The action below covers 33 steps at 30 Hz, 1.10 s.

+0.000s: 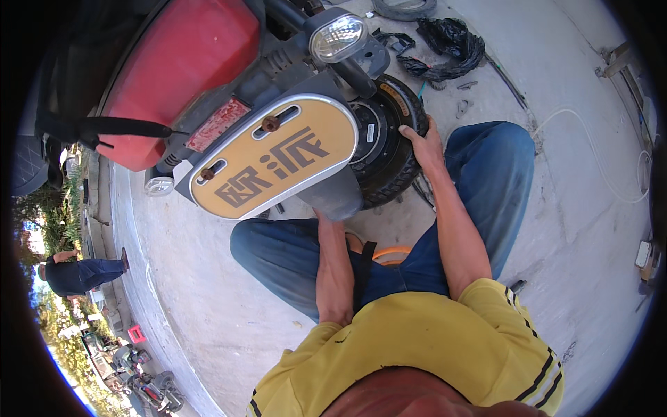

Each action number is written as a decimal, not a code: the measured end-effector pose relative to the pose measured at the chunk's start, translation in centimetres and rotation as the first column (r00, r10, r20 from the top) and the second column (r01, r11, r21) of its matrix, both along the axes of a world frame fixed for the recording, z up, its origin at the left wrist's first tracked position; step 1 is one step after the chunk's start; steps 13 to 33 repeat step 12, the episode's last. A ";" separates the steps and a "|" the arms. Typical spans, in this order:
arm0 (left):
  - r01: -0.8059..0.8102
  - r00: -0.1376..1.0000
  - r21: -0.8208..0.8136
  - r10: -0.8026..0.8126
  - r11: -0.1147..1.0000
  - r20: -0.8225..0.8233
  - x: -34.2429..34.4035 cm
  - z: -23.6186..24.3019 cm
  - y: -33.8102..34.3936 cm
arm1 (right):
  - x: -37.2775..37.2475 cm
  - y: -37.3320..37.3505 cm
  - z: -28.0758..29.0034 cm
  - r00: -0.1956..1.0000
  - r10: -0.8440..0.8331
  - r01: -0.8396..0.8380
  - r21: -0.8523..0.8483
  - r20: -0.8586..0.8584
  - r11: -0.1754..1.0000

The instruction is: The person removes a scooter tire, places it in a water basin, and then installs it back onto the scooter. They handle the tire and basin with both hands, coordinating with another person who assists with the basin.

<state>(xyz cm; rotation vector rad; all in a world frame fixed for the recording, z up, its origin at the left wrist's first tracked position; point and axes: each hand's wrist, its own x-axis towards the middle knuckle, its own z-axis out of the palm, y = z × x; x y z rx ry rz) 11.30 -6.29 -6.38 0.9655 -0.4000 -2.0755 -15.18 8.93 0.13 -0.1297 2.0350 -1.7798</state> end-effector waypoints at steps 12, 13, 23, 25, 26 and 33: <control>-0.055 0.970 -0.113 0.080 0.992 0.229 -0.8 -0.2 -1.6 | -2.9 -7.1 4.0 0.945 0.316 -0.313 0.045 -0.087 0.949; -0.055 0.970 -0.113 0.080 0.992 0.229 -0.8 -0.2 -1.6 | -2.9 -7.1 4.0 0.945 0.316 -0.313 0.045 -0.087 0.949; -0.055 0.970 -0.113 0.080 0.992 0.229 -0.8 -0.2 -1.6 | -2.9 -7.1 4.0 0.945 0.316 -0.313 0.045 -0.087 0.949; -0.055 0.970 -0.113 0.080 0.992 0.229 -0.8 -0.2 -1.6 | -2.9 -7.1 4.0 0.945 0.316 -0.313 0.045 -0.087 0.949; -0.055 0.970 -0.113 0.080 0.992 0.229 -0.8 -0.2 -1.6 | -2.9 -7.1 4.0 0.945 0.316 -0.313 0.045 -0.087 0.949; -0.055 0.970 -0.113 0.080 0.992 0.229 -0.8 -0.2 -1.6 | -2.9 -7.1 4.0 0.945 0.316 -0.313 0.045 -0.087 0.949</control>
